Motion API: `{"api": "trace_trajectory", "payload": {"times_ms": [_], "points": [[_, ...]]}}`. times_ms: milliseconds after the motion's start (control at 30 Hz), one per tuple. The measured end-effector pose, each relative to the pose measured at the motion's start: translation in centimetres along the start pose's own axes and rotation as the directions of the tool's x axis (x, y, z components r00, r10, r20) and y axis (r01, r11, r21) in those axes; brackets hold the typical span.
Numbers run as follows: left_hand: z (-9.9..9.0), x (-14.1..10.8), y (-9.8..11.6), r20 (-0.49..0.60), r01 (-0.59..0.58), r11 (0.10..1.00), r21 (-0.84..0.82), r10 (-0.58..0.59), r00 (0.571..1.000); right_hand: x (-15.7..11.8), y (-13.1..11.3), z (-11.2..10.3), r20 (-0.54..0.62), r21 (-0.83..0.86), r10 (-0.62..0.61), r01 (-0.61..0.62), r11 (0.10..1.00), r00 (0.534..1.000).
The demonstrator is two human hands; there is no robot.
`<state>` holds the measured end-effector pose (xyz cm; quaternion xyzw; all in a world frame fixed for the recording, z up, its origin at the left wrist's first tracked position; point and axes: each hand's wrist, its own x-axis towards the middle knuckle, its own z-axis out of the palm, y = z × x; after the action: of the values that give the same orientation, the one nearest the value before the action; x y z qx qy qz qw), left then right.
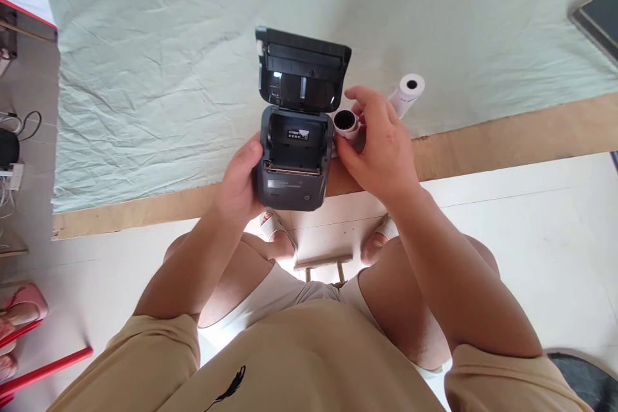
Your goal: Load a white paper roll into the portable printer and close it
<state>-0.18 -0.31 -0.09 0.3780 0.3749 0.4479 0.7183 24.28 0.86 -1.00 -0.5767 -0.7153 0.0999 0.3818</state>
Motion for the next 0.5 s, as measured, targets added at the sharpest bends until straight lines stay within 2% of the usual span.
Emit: {"api": "trace_trajectory", "payload": {"times_ms": [133,267,333,400,500], "points": [[0.0,0.0,-0.1,-0.001,0.003,1.000,0.012,-0.003,1.000,0.0,0.0,0.0,-0.069,0.107,0.054,-0.046,0.993,0.996],[0.0,-0.1,-0.2,-0.035,-0.031,1.000,0.004,0.031,0.999,0.2,-1.2,-0.9,-0.293,0.194,-0.019,0.079,0.978,0.956],[0.1,-0.1,-0.2,-0.056,-0.046,0.999,0.019,0.047,0.997,0.2,-2.4,-1.5,-0.359,0.210,-0.066,0.150,0.966,0.931],[0.2,-0.1,-0.1,-0.072,-0.046,0.998,0.041,0.049,0.996,0.0,-3.9,-1.7,-0.362,0.232,-0.123,0.217,0.948,0.924],[0.4,-0.1,-0.1,-0.069,-0.058,0.996,0.067,0.063,0.996,-0.4,-5.6,-1.4,-0.281,0.242,-0.231,0.302,0.922,0.931]]}}
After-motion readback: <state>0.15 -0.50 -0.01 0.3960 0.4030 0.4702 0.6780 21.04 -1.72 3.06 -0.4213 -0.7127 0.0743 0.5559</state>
